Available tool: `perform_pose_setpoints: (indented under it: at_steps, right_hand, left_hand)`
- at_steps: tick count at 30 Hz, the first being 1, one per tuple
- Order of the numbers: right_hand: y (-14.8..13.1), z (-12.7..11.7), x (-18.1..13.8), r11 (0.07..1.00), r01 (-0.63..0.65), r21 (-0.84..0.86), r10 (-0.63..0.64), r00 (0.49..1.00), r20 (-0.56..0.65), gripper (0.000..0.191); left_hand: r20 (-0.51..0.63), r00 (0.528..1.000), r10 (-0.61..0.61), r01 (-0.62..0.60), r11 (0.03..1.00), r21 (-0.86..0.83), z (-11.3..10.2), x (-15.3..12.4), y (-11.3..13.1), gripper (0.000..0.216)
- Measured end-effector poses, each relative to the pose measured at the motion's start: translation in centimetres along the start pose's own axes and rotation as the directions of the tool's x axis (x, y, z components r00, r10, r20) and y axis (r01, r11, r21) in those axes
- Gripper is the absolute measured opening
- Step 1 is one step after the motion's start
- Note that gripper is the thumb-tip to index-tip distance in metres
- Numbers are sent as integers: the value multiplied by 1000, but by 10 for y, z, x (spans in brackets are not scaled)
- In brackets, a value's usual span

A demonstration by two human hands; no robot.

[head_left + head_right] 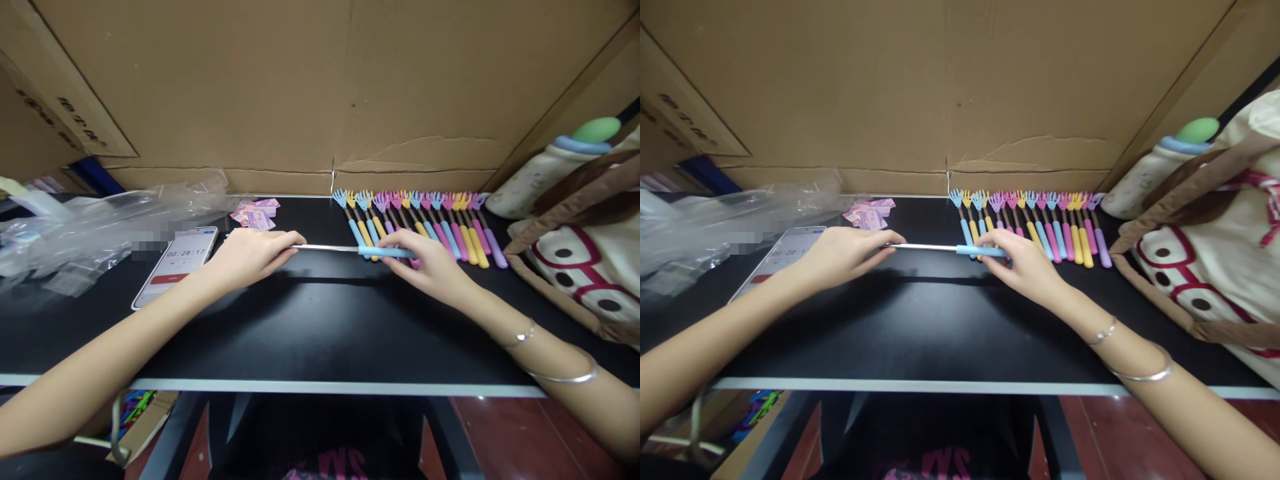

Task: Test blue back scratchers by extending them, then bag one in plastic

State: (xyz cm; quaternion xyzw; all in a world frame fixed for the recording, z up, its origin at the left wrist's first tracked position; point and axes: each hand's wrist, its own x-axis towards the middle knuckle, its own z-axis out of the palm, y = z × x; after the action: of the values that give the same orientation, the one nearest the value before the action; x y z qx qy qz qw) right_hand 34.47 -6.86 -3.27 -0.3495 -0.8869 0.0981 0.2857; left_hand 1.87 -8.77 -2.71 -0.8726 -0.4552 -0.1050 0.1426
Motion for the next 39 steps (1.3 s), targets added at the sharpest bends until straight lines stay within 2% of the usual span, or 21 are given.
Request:
perform_pose_setpoints:
  at_steps: [7,15,23,32,39]
  right_hand:
    - [0,-5,1,1000,20,-22,-19,1000,21,15]
    - [-2,-7,1,1000,-27,-5,27,998,61,17]
    - [-2,-6,0,1000,14,9,-14,998,55,15]
    - [-1,-3,-3,1000,-21,14,20,996,93,17]
    - [-3,-7,-1,994,-97,42,90,986,138,22]
  left_hand:
    - [8,1000,-5,6,998,-69,0,0,0,39]
    - [10,1000,-9,10,991,-132,-1,0,0,39]
    - [23,1000,-21,25,980,-197,-3,1,1,39]
    - [66,998,-25,38,975,-218,1,1,0,38]
    - [65,997,-48,62,969,-241,-3,1,2,41]
